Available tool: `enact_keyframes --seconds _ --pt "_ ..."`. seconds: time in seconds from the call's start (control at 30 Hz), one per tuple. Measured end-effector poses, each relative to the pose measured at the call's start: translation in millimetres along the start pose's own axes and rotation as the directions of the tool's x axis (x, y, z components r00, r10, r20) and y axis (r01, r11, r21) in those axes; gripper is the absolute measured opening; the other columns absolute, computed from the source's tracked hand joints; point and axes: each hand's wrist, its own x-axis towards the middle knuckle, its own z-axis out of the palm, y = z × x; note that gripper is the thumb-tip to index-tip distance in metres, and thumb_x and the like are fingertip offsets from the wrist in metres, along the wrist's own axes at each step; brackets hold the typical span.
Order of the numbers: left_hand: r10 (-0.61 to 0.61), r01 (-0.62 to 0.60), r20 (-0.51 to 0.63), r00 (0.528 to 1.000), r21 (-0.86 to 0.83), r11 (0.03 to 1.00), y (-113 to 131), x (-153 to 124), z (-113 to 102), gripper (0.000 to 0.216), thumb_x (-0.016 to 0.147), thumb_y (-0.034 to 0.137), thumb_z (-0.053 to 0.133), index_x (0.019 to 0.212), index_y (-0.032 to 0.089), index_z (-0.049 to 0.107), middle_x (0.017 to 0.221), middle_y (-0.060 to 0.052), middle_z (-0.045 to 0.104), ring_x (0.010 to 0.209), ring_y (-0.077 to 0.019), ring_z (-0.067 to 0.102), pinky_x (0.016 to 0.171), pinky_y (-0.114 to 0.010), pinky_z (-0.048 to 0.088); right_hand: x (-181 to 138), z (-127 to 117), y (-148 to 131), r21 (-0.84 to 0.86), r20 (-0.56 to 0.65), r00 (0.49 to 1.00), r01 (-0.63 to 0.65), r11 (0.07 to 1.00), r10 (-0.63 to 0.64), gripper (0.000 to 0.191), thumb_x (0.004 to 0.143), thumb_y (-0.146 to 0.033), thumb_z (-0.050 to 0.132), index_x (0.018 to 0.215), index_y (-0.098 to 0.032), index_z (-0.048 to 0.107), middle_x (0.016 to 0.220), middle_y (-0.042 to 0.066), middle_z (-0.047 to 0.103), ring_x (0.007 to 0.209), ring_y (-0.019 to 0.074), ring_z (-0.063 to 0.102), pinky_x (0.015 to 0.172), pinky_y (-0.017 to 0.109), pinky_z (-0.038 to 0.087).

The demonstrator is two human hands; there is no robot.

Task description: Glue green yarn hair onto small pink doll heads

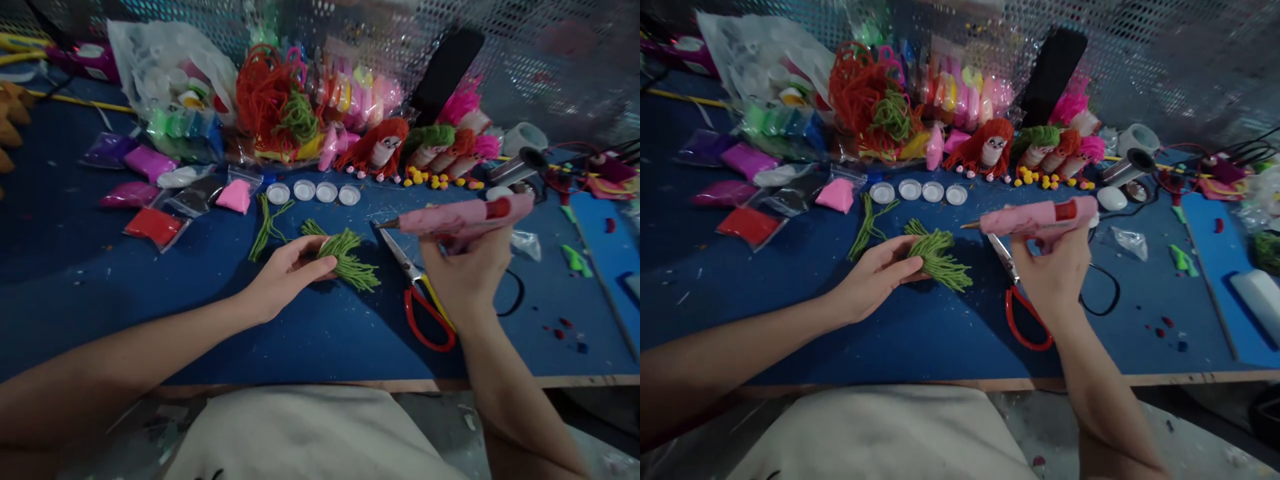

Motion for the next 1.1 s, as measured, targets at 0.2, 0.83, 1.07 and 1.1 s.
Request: enact_keyframes --seconds 0.2,0.83,1.07,1.1 --pt "0.056 -0.057 0.008 0.998 0.118 0.991 -3.7 1.8 -2.0 0.046 0.082 0.042 0.079 0.121 0.023 0.066 0.118 -0.005 0.069 0.114 -0.0233 0.064 0.099 -0.038 0.055 -18.1 -4.2 -14.5 -0.015 0.136 0.985 0.106 0.994 -0.103 0.024 0.084 -0.041 0.062 0.092 -0.019 0.066 0.083 0.012 0.066 0.068 0.0272 0.062 0.069 0.046 0.052" --pt "0.037 -0.032 -0.028 0.999 0.159 0.987 2.8 1.8 2.1 0.046 0.076 0.042 0.082 0.111 0.021 0.061 0.114 -0.004 0.063 0.109 -0.0208 0.063 0.095 -0.034 0.053 -24.5 3.3 -4.3 -0.088 0.039 0.969 0.247 0.965 -0.245 0.015 0.091 -0.029 0.052 0.100 -0.020 0.061 0.077 0.012 0.066 0.076 0.0305 0.069 0.064 0.040 0.052" --pt "0.041 -0.038 -0.018 0.999 0.137 0.990 3.0 2.1 1.5 0.043 0.077 0.040 0.082 0.109 0.021 0.061 0.112 -0.003 0.062 0.108 -0.0193 0.063 0.094 -0.032 0.053 -22.9 5.8 -0.2 -0.113 -0.011 0.943 0.330 0.937 -0.334 0.022 0.088 -0.026 0.052 0.106 -0.018 0.060 0.078 0.011 0.065 0.075 0.0288 0.067 0.062 0.041 0.054" --pt "0.042 -0.039 -0.020 0.999 0.140 0.989 2.5 2.1 1.2 0.044 0.076 0.041 0.082 0.109 0.021 0.061 0.112 -0.003 0.063 0.108 -0.0194 0.063 0.094 -0.032 0.053 -23.1 5.3 0.2 -0.112 0.009 0.950 0.312 0.944 -0.313 0.024 0.088 -0.027 0.051 0.108 -0.017 0.061 0.081 0.013 0.066 0.078 0.0300 0.068 0.064 0.042 0.054"
